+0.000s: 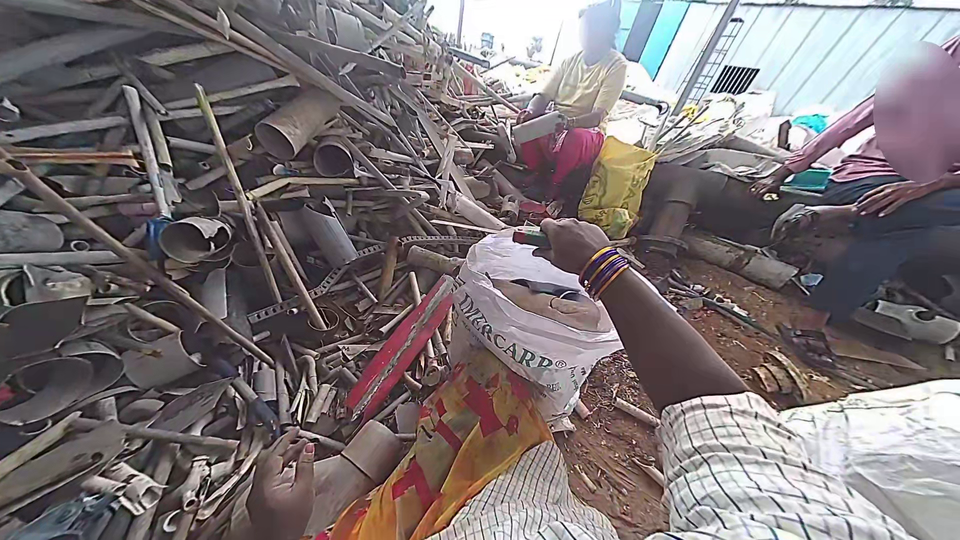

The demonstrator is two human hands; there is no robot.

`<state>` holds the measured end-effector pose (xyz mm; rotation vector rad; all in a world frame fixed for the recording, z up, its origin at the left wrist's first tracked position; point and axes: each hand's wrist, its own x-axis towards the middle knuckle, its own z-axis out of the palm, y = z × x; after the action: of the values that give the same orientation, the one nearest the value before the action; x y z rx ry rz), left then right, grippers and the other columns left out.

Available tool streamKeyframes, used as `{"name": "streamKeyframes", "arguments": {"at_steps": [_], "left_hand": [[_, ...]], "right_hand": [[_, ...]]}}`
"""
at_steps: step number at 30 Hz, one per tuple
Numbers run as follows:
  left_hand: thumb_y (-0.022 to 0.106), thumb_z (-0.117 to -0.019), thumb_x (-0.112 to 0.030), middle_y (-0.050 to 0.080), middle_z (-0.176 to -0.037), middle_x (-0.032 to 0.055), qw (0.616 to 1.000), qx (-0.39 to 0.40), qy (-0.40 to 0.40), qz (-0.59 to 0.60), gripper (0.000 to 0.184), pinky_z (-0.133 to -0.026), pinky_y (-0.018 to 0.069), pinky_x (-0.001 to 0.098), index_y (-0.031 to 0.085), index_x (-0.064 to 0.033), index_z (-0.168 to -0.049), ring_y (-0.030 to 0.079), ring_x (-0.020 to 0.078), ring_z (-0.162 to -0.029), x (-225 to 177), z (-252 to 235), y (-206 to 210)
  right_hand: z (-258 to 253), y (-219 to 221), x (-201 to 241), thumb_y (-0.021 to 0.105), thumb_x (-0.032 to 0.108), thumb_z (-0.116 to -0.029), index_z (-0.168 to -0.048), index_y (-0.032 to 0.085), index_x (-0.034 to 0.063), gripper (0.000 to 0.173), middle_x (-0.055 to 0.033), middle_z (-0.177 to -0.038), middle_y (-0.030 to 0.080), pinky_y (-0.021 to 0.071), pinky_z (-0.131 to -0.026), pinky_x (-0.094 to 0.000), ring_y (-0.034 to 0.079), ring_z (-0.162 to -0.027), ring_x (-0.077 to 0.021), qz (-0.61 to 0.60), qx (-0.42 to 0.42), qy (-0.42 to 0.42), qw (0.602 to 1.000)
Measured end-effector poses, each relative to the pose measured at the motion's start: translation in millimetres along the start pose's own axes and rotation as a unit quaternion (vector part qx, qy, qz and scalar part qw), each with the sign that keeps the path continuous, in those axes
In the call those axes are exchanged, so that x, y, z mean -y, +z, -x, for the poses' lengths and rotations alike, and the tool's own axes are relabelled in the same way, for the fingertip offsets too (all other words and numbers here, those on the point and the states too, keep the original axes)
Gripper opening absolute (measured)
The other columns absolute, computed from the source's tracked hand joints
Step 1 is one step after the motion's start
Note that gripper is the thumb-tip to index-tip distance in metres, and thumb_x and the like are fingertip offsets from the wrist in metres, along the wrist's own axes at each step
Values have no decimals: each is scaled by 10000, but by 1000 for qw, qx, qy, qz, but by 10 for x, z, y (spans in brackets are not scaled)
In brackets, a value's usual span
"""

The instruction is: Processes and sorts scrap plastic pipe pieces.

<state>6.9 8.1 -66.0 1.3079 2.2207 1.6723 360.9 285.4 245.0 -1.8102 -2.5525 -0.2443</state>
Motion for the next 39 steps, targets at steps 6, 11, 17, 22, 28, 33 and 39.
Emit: {"name": "streamKeyframes", "arguments": {"at_steps": [6,11,17,22,28,33,39], "left_hand": [[583,-989,-89,615,-1308,341,999,28,-13,-25,401,-987,531,492,582,105,-1340,679,423,-1092,-17,-2,0],[621,-993,-72,618,-1324,305,989,112,-77,-54,399,-1010,539,480,592,64,-1367,684,388,-1122,-98,9,-21],[590,-1042,-187,507,-1504,220,920,334,-182,-94,473,-1111,461,422,510,-20,-1478,601,322,-1280,-218,-36,-6],[568,-1061,-300,469,-1516,260,830,472,-249,-163,551,-1142,402,555,439,-41,-1530,522,395,-1362,-126,38,100],[545,-1066,-307,486,-1494,305,753,556,-294,-194,589,-1158,341,616,406,32,-1528,458,444,-1416,-118,-162,12],[553,-1066,-357,459,-1524,282,804,461,-314,-206,612,-1183,334,577,402,2,-1538,438,413,-1438,191,-733,-136],[564,-1049,-343,590,-1393,258,775,433,-338,-312,519,-1102,417,625,538,-6,-1443,554,414,-1328,936,-1096,-598]], "right_hand": [[271,17,134,627,239,-1021,-1225,592,-16,328,-279,-1085,673,506,-838,-643,665,-1050,-480,-91,-46,3,995],[666,435,611,666,187,-996,-1177,595,-74,325,-242,-852,660,519,-685,-601,661,-728,-396,-277,-124,-129,944],[661,1085,1713,659,175,-969,-1160,606,-38,290,-87,-750,638,523,-586,-352,593,-578,-143,-439,-2,-239,866],[518,1708,2757,614,186,-1012,-1245,578,-51,334,-95,-858,626,519,-655,-325,581,-655,-135,-464,254,-263,807],[475,2723,3354,552,301,-1041,-1402,522,3,470,-244,-1241,654,475,-975,-591,645,-1135,-384,-201,393,-212,872],[357,2571,3431,508,298,-1066,-1410,491,17,444,-250,-1257,646,468,-980,-627,624,-1203,-409,-168,364,-236,885],[293,2664,3454,517,335,-1060,-1417,499,29,471,-248,-1252,658,449,-1019,-620,625,-1209,-413,-137,386,-243,879]]}}
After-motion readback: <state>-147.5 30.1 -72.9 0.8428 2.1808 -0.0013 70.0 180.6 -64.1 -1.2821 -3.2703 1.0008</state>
